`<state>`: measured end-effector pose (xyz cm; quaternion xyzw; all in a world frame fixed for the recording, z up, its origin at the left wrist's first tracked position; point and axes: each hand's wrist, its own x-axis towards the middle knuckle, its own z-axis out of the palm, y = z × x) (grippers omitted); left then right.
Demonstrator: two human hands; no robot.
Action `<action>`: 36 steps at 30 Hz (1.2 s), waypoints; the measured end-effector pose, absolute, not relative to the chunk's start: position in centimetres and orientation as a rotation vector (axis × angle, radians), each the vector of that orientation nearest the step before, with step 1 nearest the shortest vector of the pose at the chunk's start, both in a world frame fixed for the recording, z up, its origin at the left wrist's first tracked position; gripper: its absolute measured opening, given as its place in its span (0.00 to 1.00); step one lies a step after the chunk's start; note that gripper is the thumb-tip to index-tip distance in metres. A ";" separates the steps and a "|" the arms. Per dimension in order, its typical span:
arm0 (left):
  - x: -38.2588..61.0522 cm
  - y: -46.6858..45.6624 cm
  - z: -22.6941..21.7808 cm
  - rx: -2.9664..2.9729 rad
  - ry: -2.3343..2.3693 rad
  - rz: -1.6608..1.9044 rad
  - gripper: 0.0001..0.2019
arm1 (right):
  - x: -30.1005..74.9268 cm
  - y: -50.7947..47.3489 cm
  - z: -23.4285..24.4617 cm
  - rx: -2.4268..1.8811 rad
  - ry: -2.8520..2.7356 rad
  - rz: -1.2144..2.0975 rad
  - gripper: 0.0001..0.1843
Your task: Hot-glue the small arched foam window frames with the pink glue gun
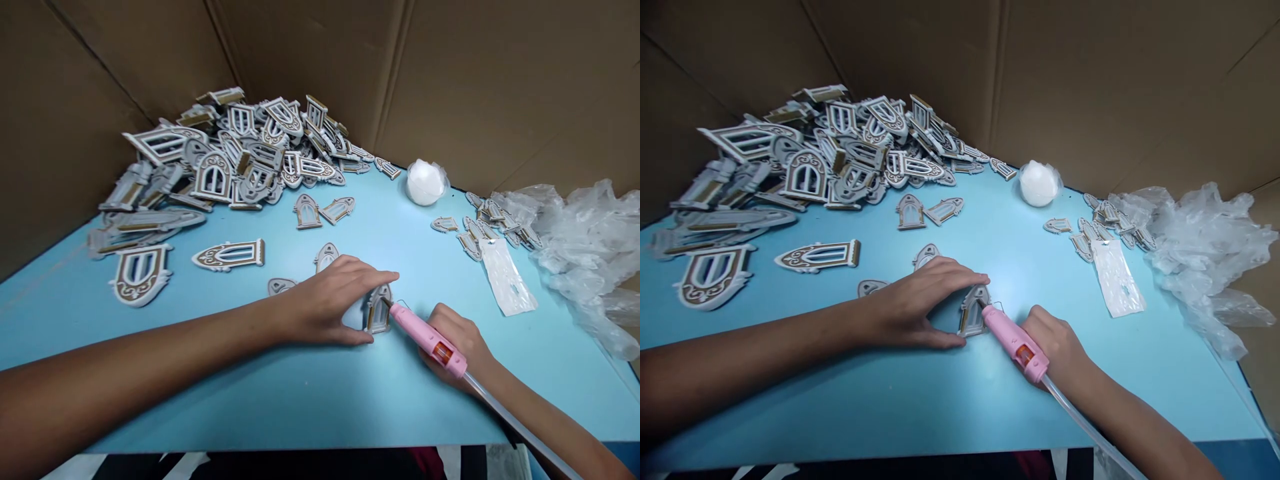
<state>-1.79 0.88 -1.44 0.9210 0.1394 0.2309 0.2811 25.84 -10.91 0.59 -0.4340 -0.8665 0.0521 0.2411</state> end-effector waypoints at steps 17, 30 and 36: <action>-1.7 0.8 -2.0 2.459 0.446 0.636 0.42 | 26.4 -11.2 0.2 -1.267 -2.351 0.230 0.09; -1.5 0.6 -1.9 2.467 0.481 0.643 0.39 | 25.1 -11.7 2.3 -1.356 -2.462 -0.109 0.12; -1.1 0.5 -1.0 2.547 0.592 0.490 0.42 | 26.5 -11.2 2.2 -1.594 -2.234 -0.105 0.09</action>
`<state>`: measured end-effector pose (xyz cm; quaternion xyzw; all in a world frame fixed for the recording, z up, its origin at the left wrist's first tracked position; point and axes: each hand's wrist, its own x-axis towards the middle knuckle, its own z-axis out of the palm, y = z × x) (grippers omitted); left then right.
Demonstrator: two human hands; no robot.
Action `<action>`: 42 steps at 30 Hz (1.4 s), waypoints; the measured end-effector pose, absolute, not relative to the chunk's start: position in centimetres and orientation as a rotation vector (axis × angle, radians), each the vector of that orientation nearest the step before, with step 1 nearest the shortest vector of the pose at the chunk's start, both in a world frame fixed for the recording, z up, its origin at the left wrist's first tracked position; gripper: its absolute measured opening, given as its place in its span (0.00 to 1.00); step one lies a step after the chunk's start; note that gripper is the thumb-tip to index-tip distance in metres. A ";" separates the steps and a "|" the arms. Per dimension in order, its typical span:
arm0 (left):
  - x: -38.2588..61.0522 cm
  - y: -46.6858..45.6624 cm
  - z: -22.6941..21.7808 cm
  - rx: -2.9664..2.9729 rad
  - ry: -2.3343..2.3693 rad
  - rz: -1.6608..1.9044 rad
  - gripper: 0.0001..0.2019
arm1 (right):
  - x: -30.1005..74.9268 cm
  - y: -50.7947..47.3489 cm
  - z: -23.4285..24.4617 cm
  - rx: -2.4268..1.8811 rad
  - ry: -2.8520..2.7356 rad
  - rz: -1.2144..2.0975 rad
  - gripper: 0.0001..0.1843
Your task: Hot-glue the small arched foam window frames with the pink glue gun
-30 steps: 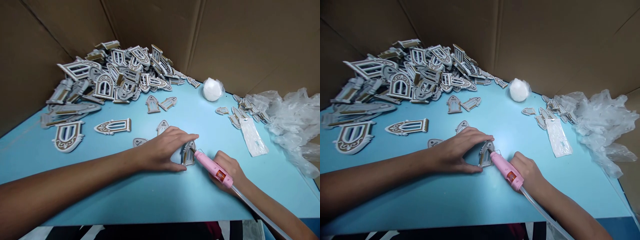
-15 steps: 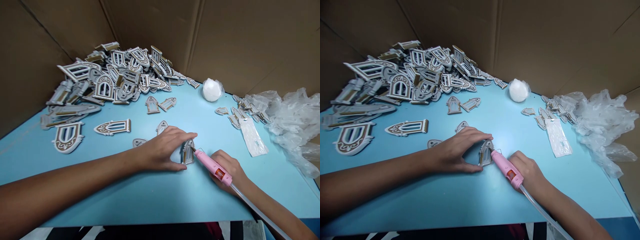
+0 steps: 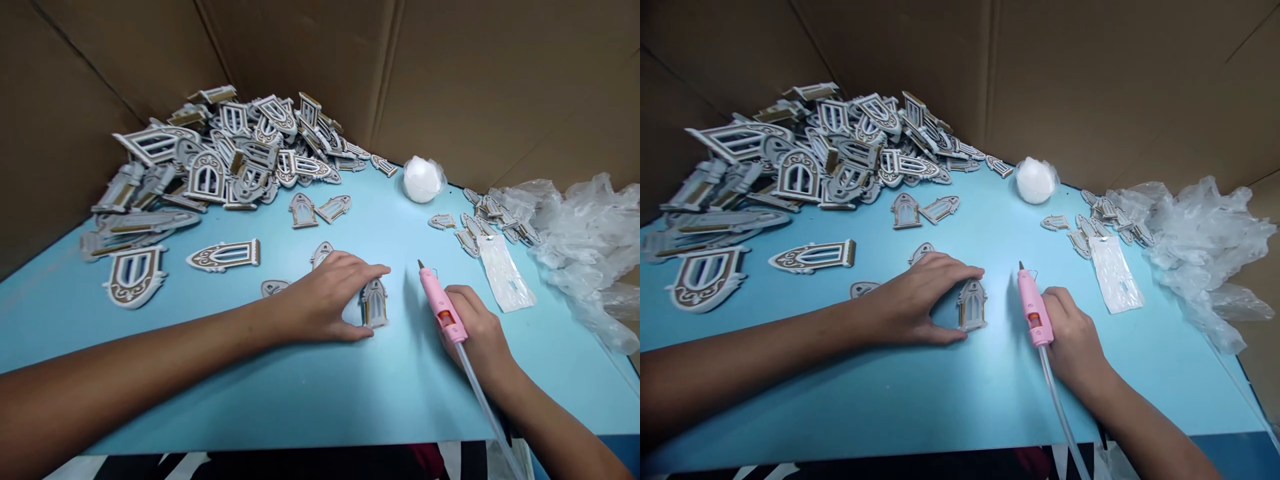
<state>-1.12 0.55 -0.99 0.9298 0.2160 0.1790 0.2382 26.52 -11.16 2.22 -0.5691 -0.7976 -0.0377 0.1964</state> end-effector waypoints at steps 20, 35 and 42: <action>-2.0 1.7 -0.1 2.698 0.376 0.435 0.30 | 28.9 -9.2 2.3 -1.559 -2.044 -0.221 0.08; -1.0 0.7 -0.1 2.614 0.848 0.340 0.24 | 28.9 -9.1 1.9 -1.539 -2.065 -0.151 0.05; -1.8 1.6 -0.4 2.597 0.666 0.337 0.41 | 29.0 -8.8 1.7 -1.544 -1.983 -0.011 0.03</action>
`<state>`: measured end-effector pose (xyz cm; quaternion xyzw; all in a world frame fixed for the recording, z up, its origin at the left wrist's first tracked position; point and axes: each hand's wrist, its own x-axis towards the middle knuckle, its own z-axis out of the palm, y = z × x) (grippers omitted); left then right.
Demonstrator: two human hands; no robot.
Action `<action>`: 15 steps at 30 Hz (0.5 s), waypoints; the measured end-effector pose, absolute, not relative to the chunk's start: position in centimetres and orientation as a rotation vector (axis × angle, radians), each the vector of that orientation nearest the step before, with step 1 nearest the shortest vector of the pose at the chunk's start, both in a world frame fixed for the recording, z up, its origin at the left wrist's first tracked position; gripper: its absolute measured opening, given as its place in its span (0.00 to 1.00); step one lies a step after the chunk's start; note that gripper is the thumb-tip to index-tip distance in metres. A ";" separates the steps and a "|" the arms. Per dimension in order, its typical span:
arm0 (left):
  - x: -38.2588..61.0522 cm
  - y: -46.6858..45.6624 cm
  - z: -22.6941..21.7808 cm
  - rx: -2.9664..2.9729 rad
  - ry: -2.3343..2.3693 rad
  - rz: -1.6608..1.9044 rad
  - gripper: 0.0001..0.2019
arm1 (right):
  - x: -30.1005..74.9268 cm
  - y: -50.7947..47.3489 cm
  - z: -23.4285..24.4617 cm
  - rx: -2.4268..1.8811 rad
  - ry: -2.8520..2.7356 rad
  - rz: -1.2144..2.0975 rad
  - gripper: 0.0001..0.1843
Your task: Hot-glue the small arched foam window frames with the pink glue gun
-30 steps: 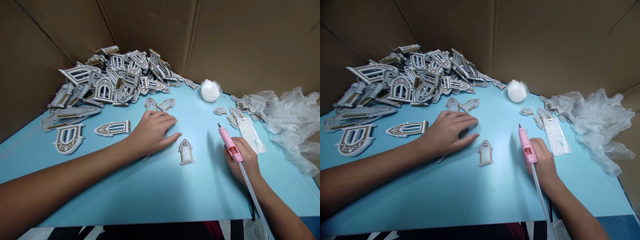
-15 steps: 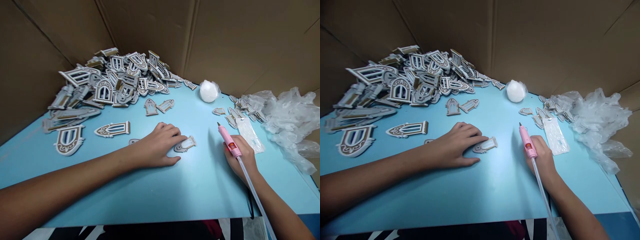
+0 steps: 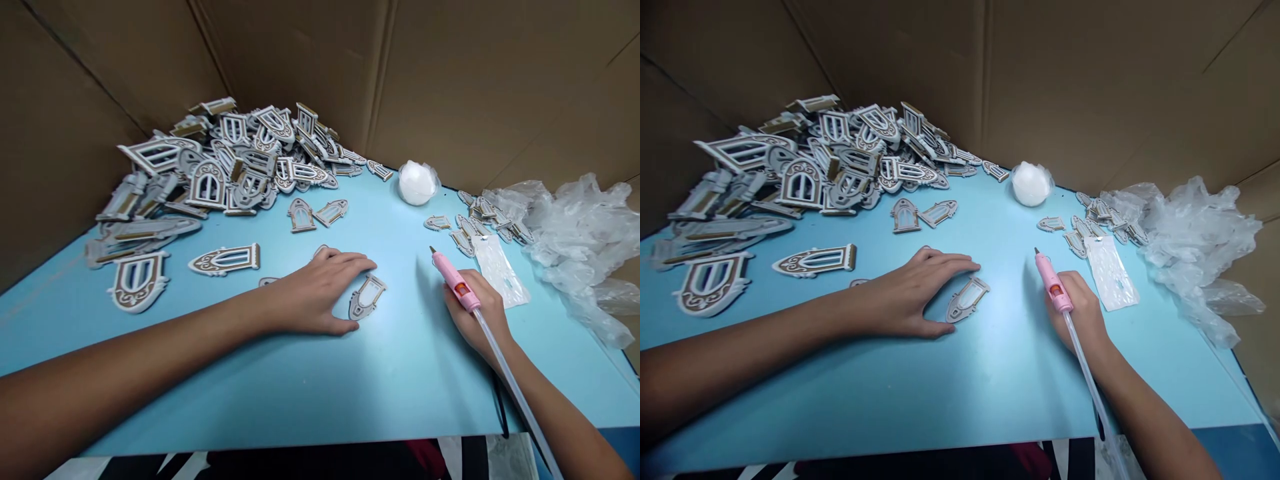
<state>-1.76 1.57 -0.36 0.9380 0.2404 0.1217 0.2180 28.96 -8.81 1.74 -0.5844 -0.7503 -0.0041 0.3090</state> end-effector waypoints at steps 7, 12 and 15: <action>-1.5 1.7 -1.1 2.579 0.785 0.506 0.43 | 28.4 -8.7 2.4 -1.631 -1.775 0.268 0.04; -1.4 1.1 -1.7 2.647 0.662 0.832 0.43 | 26.9 -9.7 1.5 -1.251 -2.127 0.240 0.04; -1.2 0.8 -1.9 2.685 0.570 0.942 0.41 | 26.4 -10.3 0.4 -1.164 -2.252 0.204 0.07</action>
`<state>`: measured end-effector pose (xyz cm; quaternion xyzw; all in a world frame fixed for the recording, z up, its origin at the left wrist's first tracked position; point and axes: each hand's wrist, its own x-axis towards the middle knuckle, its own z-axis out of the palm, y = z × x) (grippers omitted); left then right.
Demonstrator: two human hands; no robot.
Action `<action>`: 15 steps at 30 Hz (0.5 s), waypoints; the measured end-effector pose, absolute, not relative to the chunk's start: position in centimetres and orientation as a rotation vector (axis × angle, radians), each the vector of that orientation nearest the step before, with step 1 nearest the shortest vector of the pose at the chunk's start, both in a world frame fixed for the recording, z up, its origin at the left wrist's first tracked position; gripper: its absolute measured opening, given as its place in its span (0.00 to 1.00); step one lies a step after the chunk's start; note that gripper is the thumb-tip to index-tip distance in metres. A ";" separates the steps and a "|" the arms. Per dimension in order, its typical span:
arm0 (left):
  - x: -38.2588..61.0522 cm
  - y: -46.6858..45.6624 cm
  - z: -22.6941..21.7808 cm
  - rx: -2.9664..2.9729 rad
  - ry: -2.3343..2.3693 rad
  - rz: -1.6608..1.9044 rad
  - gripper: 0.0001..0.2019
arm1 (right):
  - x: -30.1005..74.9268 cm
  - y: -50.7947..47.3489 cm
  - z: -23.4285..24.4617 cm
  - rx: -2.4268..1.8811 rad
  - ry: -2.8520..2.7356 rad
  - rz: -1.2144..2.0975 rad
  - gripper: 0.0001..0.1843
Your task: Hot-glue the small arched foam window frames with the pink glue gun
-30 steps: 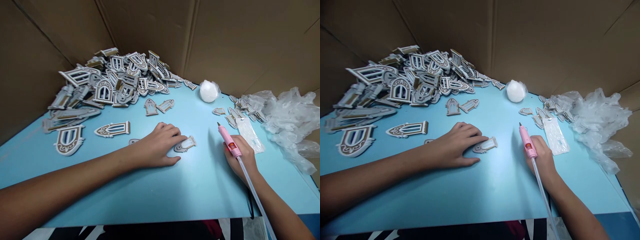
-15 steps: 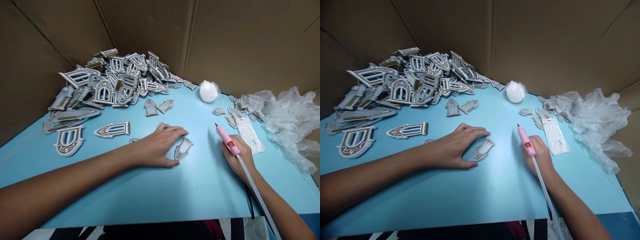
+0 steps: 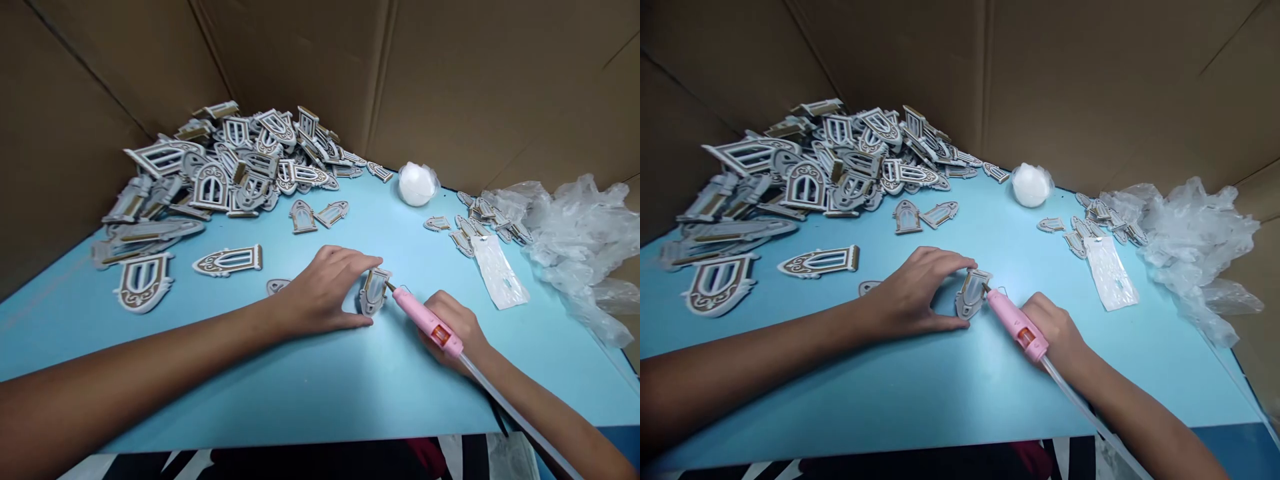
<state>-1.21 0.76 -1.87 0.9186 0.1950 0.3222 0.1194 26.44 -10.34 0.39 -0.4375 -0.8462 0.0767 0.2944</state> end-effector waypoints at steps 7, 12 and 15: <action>-1.1 0.8 -1.6 2.714 0.617 0.922 0.43 | 26.6 -9.9 0.5 -1.189 -2.171 0.142 0.06; -1.1 1.4 -1.1 2.681 0.837 0.706 0.43 | 27.0 -9.0 1.5 -1.547 -1.753 0.336 0.10; -0.9 1.6 -0.9 2.657 0.896 0.596 0.44 | 27.6 -8.6 1.4 -1.807 -1.409 0.588 0.15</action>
